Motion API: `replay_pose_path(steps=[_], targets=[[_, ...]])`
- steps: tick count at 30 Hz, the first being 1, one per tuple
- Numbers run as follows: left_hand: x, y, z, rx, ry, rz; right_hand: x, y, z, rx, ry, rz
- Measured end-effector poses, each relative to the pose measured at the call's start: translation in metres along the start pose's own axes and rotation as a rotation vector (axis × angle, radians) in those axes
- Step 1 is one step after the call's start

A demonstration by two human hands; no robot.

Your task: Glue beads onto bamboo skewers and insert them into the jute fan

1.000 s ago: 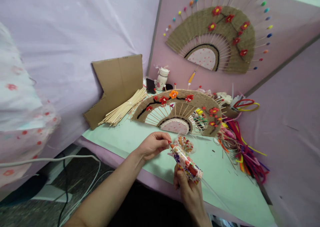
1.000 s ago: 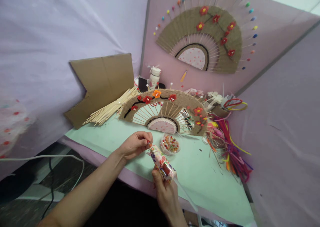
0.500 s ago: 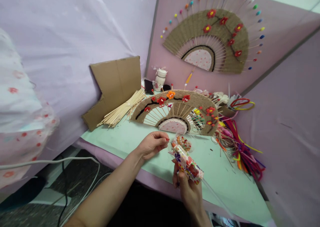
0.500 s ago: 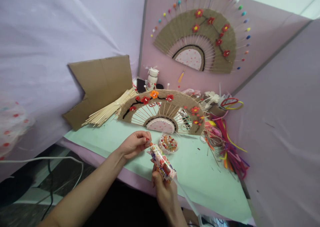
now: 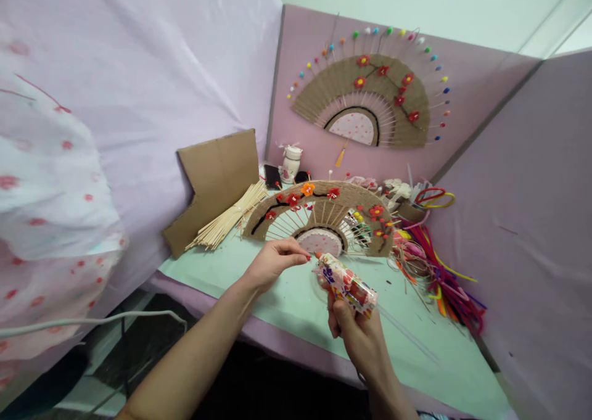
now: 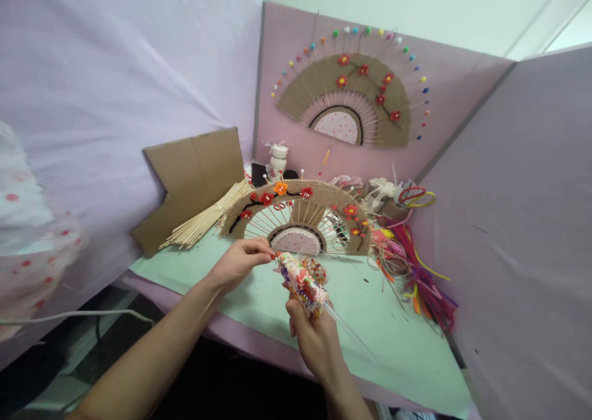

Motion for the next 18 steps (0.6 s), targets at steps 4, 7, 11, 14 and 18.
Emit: replay_pose_path(steps=[4,7,11,14,18], targets=[[-0.025,0.044,-0.003,0.192,0.095,-0.380,0.007,-0.007,-0.009,0.039,-0.048,-0.118],[-0.051,0.068,-0.009,0.269,0.213,-0.486,0.014,-0.006,-0.011,0.044,-0.041,-0.147],[-0.090,0.081,-0.027,0.342,0.408,-0.517,0.015,0.001,-0.010,0.049,-0.042,-0.156],[-0.110,0.082,-0.043,0.336,0.470,-0.555,0.004,0.008,-0.005,0.044,-0.010,-0.128],[-0.123,0.081,-0.058,0.309,0.472,-0.636,-0.017,0.014,0.002,0.052,0.080,-0.073]])
Point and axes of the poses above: each hand's wrist, its own z-axis away from the middle knuckle, its own x-axis out of the palm, y = z × x, the point moved 1 cm from there along -z, towards the middle knuckle, and after that the axes turned 4 degrees about -x, right-handed, at the moved point
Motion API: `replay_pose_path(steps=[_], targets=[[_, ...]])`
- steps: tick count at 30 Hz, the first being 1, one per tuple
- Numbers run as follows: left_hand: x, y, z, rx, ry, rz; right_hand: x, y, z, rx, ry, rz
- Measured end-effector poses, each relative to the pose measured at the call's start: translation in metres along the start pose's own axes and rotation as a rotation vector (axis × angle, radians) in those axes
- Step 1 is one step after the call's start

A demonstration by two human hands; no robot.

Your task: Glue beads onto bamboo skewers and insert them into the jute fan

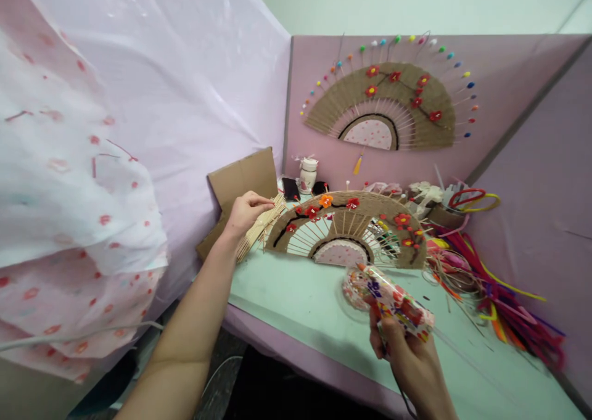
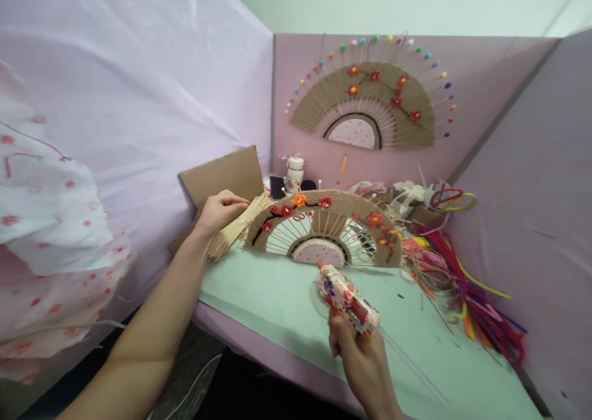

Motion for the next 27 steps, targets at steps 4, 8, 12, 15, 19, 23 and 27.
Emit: replay_pose_path(steps=[4,8,12,15,19,23,27], targets=[[0.000,-0.008,-0.004,-0.013,-0.033,-0.034,-0.016,-0.004,0.005,0.016,0.083,0.001],[0.000,-0.017,-0.004,-0.032,-0.031,-0.003,-0.031,-0.001,0.007,0.032,0.193,0.004],[0.001,-0.024,-0.005,-0.037,-0.038,0.018,-0.053,0.012,0.007,0.102,0.312,-0.045],[0.003,-0.028,-0.006,-0.048,-0.038,0.045,-0.071,0.020,0.006,0.141,0.403,-0.011],[0.004,-0.031,-0.006,-0.055,-0.027,0.055,-0.090,0.024,0.009,0.226,0.499,0.171],[0.004,-0.032,-0.006,-0.042,-0.034,0.045,-0.099,0.024,0.012,0.348,0.557,0.278],[0.003,-0.031,-0.006,-0.052,-0.027,0.052,-0.102,0.032,0.011,0.334,0.557,0.212]])
Point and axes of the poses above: each hand's wrist, its own z-axis away from the middle knuckle, its own x-axis out of the palm, y = z × x, the point moved 1 cm from there along -z, towards the middle knuckle, and after that the axes turned 4 degrees about -x, right-handed, at the moved point
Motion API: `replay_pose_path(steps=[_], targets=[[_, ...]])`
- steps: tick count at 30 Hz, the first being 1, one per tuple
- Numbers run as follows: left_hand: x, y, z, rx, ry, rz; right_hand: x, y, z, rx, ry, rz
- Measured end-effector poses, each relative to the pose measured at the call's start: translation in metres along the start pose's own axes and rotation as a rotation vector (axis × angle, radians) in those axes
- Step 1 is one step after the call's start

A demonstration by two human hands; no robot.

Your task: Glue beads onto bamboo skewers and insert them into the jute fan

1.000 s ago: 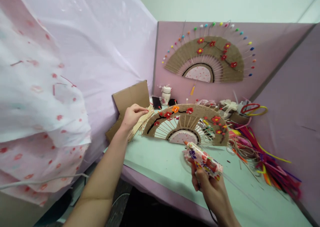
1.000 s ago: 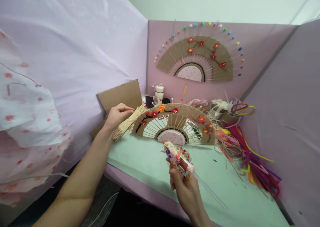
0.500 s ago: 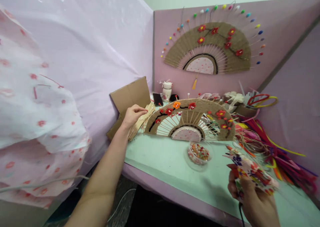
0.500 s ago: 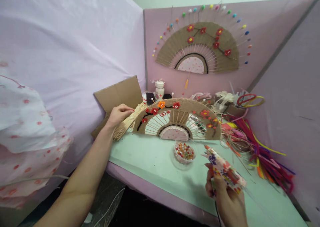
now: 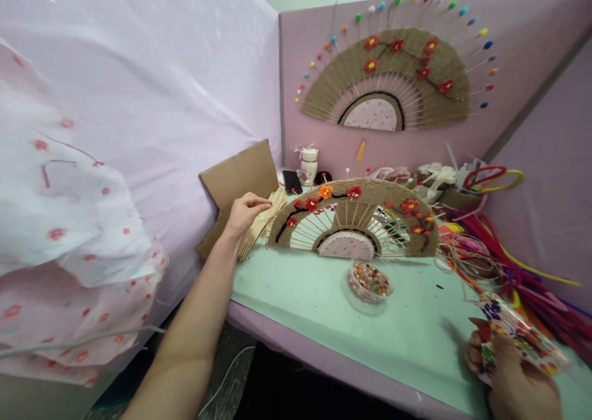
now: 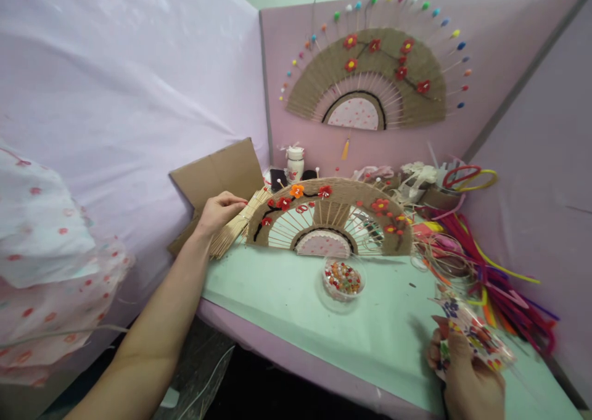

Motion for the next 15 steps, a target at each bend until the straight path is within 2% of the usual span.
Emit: replay_pose_path(steps=[7,15], targets=[[0.001,0.002,0.000,-0.007,-0.007,-0.011,-0.003,0.020,-0.005,-0.032,-0.028,-0.015],[0.004,0.001,0.001,0.003,-0.009,-0.002,-0.006,0.014,-0.004,-0.029,-0.041,0.111]])
Point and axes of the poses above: each hand's wrist, its own z-axis away from the middle knuckle, its own x-axis out of the palm, y = z × x, the point moved 1 cm from there along -z, towards the middle knuckle, and after that the axes turned 4 degrees about -x, right-handed, at the moved point
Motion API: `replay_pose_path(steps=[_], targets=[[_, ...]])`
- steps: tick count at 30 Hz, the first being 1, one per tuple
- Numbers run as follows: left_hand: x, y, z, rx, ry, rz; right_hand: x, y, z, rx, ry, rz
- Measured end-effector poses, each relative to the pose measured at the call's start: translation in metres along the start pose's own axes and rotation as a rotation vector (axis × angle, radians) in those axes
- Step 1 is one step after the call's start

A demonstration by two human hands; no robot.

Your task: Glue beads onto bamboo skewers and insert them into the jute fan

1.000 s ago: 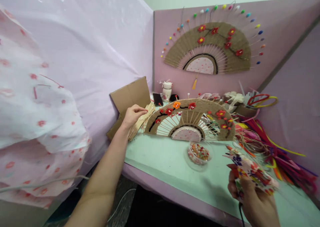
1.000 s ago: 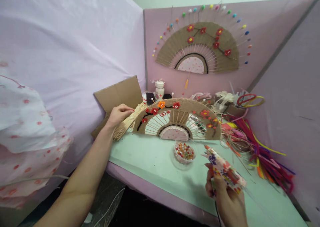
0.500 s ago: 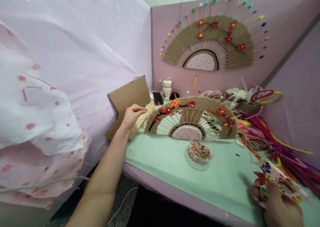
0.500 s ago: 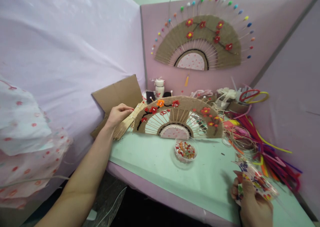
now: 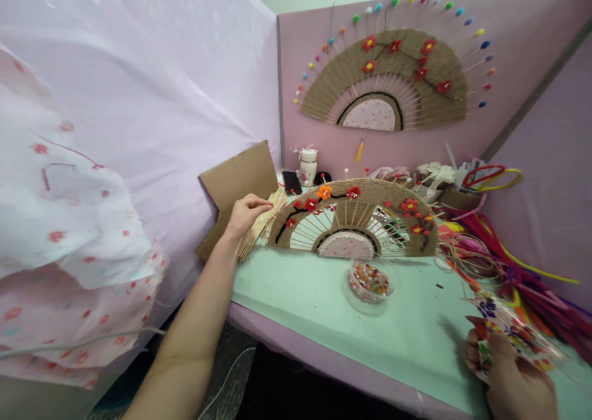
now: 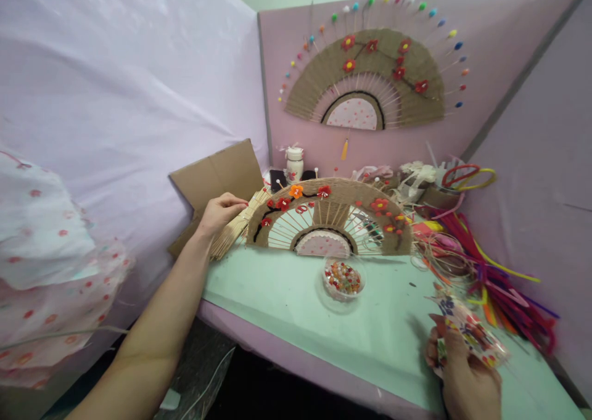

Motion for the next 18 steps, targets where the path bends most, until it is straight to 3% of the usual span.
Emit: replay_pose_path(steps=[18], targets=[[-0.0016,0.0030,-0.0013,0.038,-0.020,-0.071,0.0024,0.0096,-0.0025,0.017,0.010,-0.066]])
Point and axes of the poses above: each hand's wrist, its own z-axis away from the middle knuckle, its own x-axis out of the palm, y = z × x, the point moved 1 cm from there along -z, towards the middle knuckle, and after that the axes turned 4 degrees about -x, right-handed, at the moved point
